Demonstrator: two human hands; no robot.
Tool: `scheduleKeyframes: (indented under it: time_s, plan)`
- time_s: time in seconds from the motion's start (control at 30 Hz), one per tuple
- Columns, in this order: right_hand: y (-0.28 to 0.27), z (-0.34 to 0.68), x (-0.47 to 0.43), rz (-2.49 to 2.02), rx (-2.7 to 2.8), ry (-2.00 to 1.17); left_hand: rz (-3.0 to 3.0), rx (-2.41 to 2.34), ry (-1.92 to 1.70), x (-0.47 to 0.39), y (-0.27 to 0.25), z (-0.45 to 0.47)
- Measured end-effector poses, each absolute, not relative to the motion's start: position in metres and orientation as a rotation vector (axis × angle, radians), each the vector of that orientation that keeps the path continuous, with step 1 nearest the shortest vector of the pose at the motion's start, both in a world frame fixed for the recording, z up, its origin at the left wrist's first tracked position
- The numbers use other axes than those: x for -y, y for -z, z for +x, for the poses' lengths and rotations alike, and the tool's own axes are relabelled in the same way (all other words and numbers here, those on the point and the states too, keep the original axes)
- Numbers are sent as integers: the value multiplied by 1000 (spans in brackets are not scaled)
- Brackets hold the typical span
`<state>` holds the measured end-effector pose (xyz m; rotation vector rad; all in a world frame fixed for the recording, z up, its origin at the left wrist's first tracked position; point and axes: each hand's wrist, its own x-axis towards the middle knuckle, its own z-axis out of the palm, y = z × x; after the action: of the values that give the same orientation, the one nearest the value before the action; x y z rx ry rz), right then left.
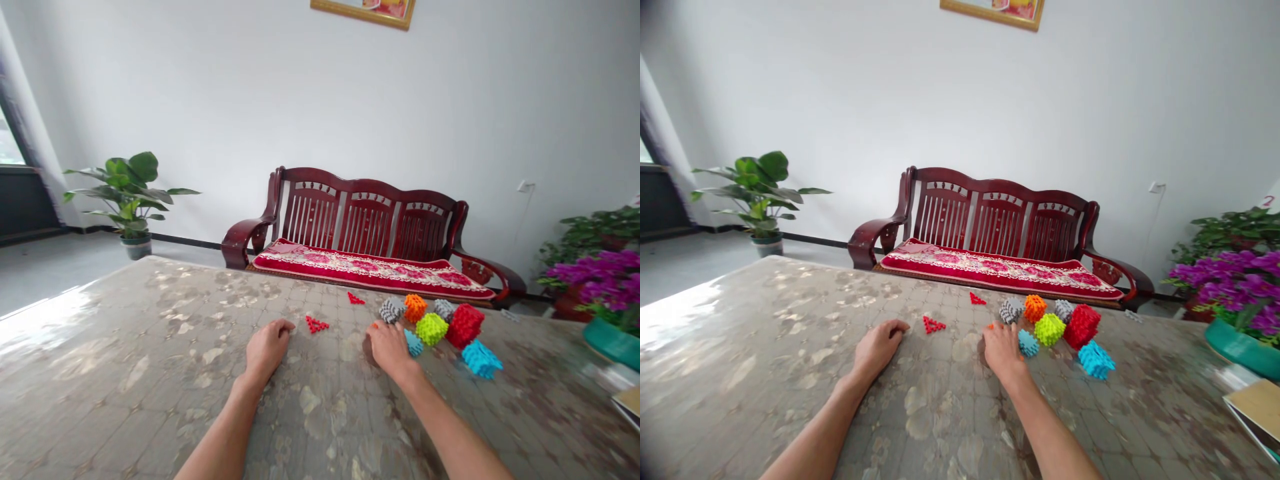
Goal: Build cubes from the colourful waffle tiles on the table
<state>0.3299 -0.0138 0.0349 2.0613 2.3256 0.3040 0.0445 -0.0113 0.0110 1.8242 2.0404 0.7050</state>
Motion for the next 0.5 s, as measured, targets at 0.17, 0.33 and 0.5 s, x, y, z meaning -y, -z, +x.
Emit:
scheduleKeyframes:
  time_s: [0.17,0.33,0.5]
  plan:
    - [-35,327,-7,2164,-2500,-172,1826,-2046,-704,11,-10,45]
    - [-33,307,-46,2194,-2450,-84,1829,-2049,-707,11,-10,45]
    - [-23,285,-84,2267,-2301,-34,1815,-2049,-707,11,-9,45]
